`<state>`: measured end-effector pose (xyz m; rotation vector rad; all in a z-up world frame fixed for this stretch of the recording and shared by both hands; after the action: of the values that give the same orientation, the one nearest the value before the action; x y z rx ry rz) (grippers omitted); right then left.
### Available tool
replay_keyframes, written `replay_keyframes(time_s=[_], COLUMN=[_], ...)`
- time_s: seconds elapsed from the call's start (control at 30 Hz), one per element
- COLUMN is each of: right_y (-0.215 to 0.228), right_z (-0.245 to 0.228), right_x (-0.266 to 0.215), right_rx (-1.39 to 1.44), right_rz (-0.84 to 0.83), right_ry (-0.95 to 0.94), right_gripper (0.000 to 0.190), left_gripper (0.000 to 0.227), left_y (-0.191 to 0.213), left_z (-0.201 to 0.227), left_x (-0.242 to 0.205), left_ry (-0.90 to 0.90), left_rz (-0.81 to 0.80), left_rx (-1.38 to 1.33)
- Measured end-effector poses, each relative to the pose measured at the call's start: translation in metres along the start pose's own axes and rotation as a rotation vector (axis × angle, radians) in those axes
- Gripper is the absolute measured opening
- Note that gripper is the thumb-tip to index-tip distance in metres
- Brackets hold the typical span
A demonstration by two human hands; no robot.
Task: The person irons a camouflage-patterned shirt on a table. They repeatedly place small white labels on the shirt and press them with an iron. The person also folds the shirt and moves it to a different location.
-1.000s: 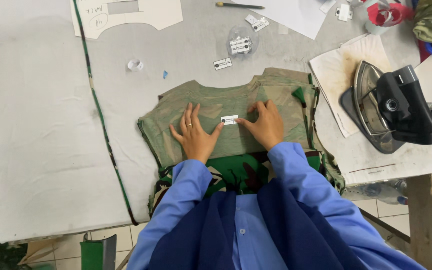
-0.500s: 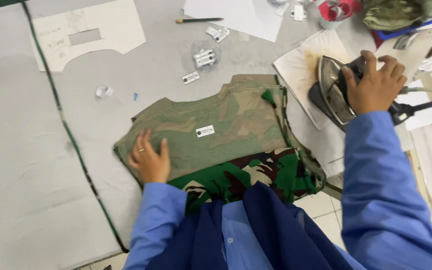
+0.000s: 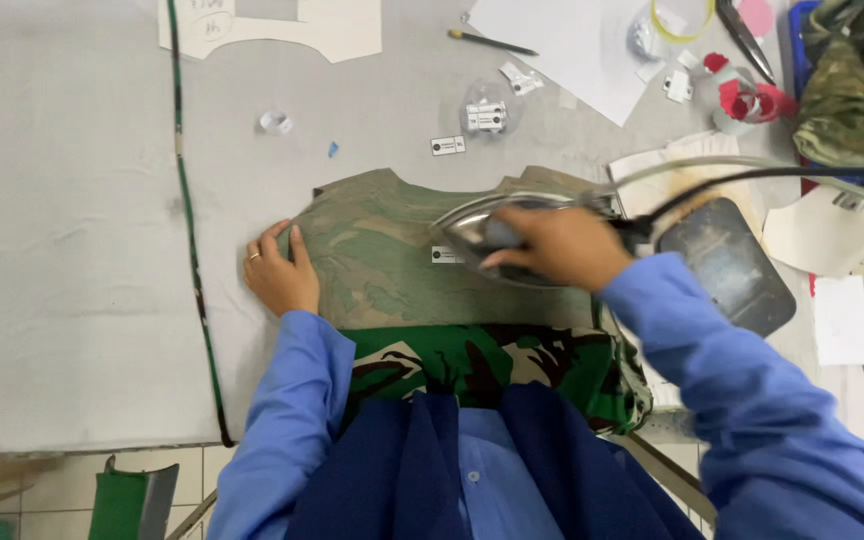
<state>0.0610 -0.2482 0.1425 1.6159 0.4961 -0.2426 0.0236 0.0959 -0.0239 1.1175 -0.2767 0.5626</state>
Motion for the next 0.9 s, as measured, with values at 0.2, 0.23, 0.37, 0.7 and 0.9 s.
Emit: replay_keyframes(time_s=[0.2, 0.23, 0.37, 0.7, 0.9], right_y=[-0.035, -0.029, -0.013, -0.061, -0.07], right_z=[-0.106, -0.092, 0.002, 0.27, 0.264], right_x=[0.049, 0.044, 0.022, -0.06, -0.062], right_rx=[-0.019, -0.03, 0.057, 0.34, -0.038], right_rz=[0.025, 0.034, -0.061, 0.274, 0.641], right_ry=[0.337, 0.35, -0.031, -0.968, -0.779], right_gripper=[0.071, 0.071, 0.061, 0.07, 0.088], left_gripper=[0.024, 0.024, 0.023, 0.018, 0.024], left_y=[0.007, 0.011, 0.012, 0.009, -0.003], left_z=[-0.005, -0.003, 0.003, 0.002, -0.007], left_x=[0.001, 0.003, 0.004, 0.005, 0.004], left_ry=[-0.026, -0.019, 0.064, 0.031, 0.182], left_rz=[-0.017, 0.001, -0.051, -0.014, -0.173], left_rx=[-0.069, -0.065, -0.081, 0.004, -0.106])
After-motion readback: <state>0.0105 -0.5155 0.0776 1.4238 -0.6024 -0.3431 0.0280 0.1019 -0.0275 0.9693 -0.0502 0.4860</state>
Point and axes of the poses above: each hand's wrist, its own x-axis towards the middle knuckle, its own y-axis out of the back of the hand, z = x × y, the point moved 2 cm from there along x, towards the middle knuckle, and after that the axes turned 15 degrees about -y, right-handed, at the moved point
